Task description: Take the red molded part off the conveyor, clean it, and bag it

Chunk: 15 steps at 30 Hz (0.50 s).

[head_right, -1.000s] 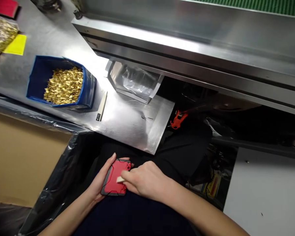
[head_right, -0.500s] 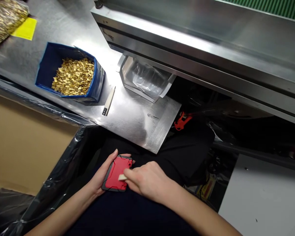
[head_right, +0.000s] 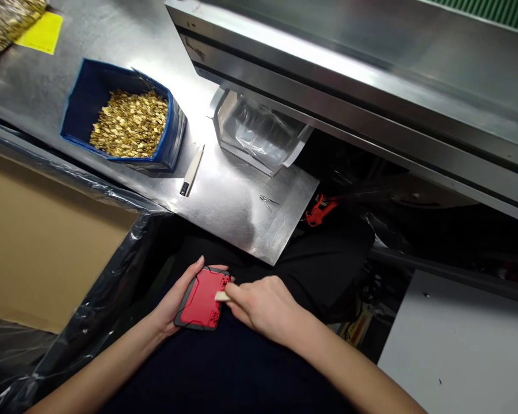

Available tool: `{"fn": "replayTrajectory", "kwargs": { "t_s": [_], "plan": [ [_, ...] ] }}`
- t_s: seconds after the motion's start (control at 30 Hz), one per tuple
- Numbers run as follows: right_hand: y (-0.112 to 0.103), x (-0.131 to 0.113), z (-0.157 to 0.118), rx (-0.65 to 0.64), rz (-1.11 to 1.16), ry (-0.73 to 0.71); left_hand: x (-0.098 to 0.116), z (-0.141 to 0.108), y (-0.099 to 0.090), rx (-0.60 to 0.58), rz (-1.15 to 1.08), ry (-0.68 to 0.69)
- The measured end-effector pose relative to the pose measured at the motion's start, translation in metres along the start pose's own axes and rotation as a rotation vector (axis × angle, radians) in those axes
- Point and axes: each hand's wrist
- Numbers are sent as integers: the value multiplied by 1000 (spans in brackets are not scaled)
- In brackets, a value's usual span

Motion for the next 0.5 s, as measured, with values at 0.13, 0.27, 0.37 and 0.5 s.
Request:
{"fn": "replayTrajectory", "kwargs": {
  "t_s": [0.13,0.27,0.37,0.5],
  "plan": [
    [-1,1,2,-8,26,-35,-1,0,1,-7,51,10],
    [2,-4,3,11,45,19,-1,0,4,6,49,13],
    [-5,-7,8,7,0,-11,1,0,6,-16,17,-4],
    [-34,8,29,125,33,138,2,-4,4,-17,-38,38]
  ]
}}
Point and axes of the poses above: each hand's wrist, its own z-axis towards the middle knuckle, its own y-axis out of the palm, x = y × z, and after that the axes turned 13 degrees about -x, right-handed
